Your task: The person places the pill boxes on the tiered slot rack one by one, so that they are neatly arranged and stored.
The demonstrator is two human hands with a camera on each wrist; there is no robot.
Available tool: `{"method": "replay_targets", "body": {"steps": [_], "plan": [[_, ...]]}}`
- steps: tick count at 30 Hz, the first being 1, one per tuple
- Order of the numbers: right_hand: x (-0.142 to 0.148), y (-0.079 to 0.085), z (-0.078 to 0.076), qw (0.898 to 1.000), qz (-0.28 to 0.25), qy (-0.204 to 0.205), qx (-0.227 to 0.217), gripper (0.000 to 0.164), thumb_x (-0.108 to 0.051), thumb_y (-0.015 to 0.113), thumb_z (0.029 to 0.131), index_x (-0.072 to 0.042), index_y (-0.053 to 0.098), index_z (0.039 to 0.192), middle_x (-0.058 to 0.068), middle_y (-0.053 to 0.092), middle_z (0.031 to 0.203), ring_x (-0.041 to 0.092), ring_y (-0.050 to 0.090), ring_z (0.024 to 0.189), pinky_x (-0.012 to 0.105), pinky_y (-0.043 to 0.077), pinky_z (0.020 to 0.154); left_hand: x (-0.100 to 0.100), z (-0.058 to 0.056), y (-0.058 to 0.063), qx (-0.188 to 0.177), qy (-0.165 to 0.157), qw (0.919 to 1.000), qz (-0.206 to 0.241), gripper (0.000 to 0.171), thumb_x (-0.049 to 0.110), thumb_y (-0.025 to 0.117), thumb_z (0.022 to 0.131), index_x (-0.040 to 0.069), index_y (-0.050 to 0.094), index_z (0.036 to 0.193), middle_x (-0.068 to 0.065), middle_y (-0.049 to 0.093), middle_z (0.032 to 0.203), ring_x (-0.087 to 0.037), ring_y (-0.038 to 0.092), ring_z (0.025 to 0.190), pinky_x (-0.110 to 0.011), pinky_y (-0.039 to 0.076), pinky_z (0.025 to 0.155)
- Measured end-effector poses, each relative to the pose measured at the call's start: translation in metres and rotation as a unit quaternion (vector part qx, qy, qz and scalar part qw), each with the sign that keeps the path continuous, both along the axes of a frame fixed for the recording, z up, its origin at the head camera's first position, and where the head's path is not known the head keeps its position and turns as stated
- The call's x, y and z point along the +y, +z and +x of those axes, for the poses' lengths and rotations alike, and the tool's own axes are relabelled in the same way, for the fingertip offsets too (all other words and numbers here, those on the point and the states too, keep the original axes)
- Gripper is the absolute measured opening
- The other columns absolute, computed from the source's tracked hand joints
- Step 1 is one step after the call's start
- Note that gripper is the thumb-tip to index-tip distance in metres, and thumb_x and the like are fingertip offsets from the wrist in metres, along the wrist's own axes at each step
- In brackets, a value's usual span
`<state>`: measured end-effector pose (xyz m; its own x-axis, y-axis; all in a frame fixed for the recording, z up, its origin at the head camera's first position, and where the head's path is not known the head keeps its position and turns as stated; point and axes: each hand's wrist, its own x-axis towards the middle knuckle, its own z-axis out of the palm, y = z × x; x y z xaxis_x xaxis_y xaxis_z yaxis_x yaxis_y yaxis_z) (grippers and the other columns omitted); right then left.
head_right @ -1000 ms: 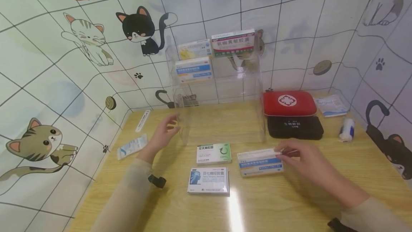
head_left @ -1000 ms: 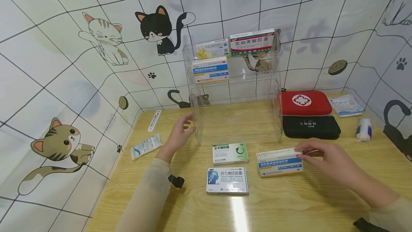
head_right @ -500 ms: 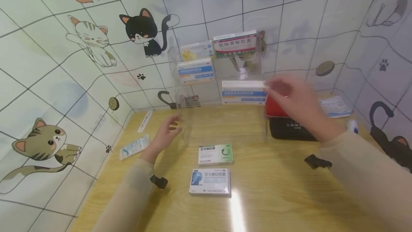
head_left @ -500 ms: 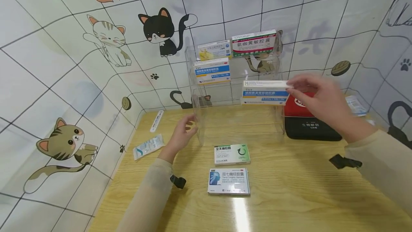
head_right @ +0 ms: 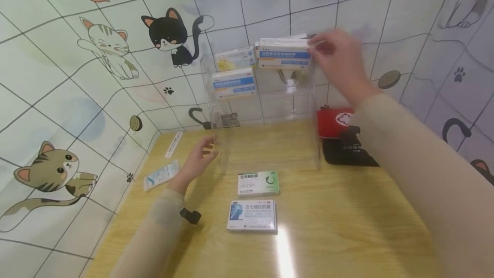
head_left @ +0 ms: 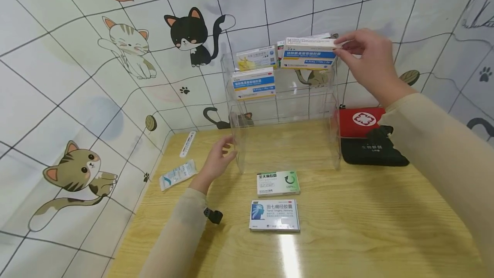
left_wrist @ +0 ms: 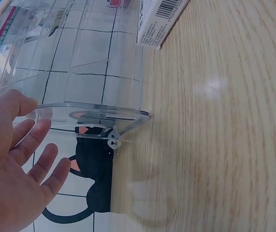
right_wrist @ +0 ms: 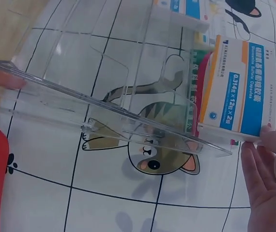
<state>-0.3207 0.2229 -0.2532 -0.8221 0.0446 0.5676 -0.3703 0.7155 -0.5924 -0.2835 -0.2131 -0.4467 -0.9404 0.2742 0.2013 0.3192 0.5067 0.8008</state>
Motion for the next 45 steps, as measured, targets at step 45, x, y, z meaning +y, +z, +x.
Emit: {"method": "replay_targets", "body": {"steps": [45], "plan": [[-0.050, -0.115, 0.094, 0.977, 0.045, 0.146, -0.148, 0.037, -0.013, 0.081, 0.089, -0.012, 0.070, 0.124, 0.010, 0.067, 0.125, 0.029, 0.072, 0.103, 0.049, 0.062, 0.089, 0.003, 0.002, 0.002, -0.014, 0.008, 0.9999, 0.002, 0.047, 0.004, 0.063, 0.100, 0.003, 0.050, 0.145, -0.025, 0.055, 0.140, -0.040, 0.051, 0.125, -0.062, 0.044, 0.110]]}}
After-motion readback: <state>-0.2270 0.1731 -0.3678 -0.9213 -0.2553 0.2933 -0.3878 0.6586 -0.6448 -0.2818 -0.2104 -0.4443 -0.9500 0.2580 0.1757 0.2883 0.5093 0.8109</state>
